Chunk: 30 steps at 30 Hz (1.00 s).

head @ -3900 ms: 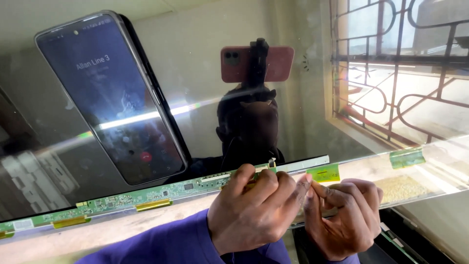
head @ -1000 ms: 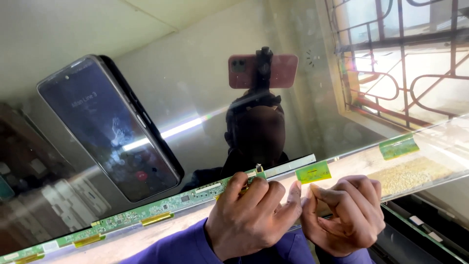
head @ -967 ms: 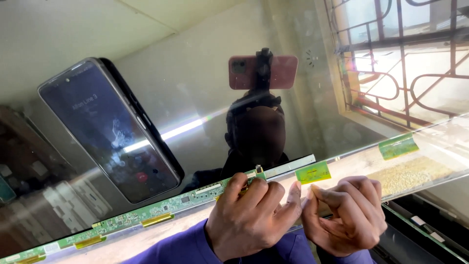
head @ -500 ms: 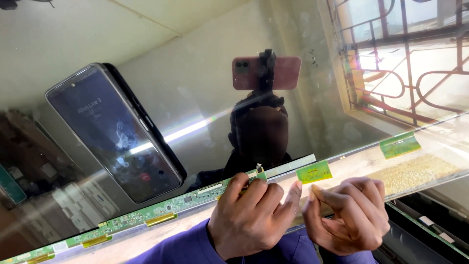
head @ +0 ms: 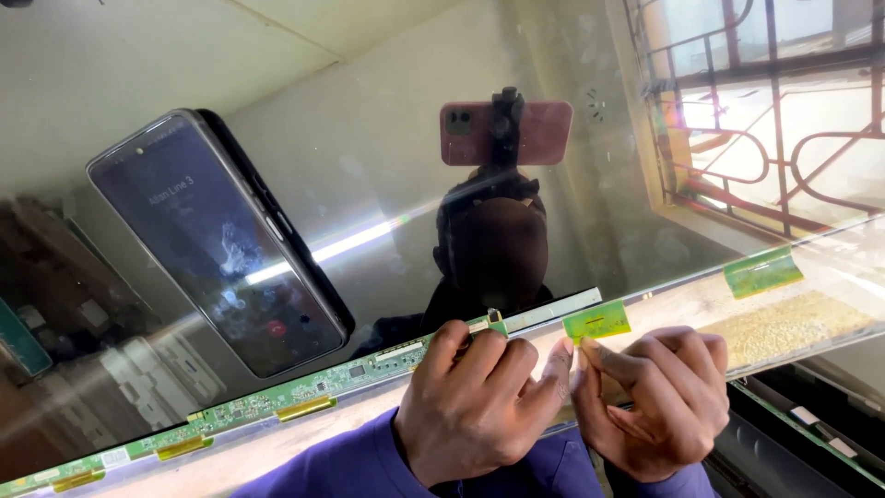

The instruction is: Inspecting and manipulating the ribbon cables of a TV panel while using a smartphone for reference or documentation.

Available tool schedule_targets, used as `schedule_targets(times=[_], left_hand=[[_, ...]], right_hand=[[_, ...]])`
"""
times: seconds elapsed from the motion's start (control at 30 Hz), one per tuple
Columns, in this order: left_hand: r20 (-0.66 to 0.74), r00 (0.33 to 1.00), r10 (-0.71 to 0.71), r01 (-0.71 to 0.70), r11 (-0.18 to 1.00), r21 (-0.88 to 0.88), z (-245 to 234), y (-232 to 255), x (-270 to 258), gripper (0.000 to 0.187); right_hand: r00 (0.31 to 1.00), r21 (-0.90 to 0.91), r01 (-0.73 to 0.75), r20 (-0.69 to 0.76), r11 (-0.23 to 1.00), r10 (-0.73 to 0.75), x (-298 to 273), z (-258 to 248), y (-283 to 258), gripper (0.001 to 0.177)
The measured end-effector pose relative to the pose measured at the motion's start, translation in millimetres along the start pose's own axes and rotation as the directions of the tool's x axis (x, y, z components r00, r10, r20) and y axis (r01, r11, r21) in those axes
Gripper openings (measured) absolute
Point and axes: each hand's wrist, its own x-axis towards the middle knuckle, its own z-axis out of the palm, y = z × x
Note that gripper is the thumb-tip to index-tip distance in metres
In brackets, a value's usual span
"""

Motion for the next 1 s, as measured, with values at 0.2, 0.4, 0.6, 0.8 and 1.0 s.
schedule_targets(times=[0.2,0.4,0.6,0.8,1.0], left_hand=[[-0.009,1.000,0.011,-0.011,1.000,0.006,-1,-1,4,0.016],[0.007,1.000,0.001,-0.001,1.000,0.007,2,0,1,0.016],[-0.012,1.000,-0.012,0.012,1.000,0.012,1,-3,-3,0.018],[-0.027,0.999,-0.019,0.019,1.000,0.009,-1,-4,-4,0.017],[-0.019,1.000,-0.009,0.010,1.000,0.018,-1,-4,-5,0.012]], right_hand=[[1.000,0.029,-0.001,-0.023,1.000,0.002,-2,-2,4,0.009],[0.999,0.021,-0.012,-0.037,1.000,0.012,-2,-1,3,0.012],[0.999,0.037,-0.044,-0.011,0.998,0.044,-3,1,-3,0.013],[0.999,-0.012,-0.039,-0.021,0.999,0.039,-5,4,-6,0.019],[0.999,0.000,-0.041,-0.012,0.999,0.041,-8,5,-3,0.015]])
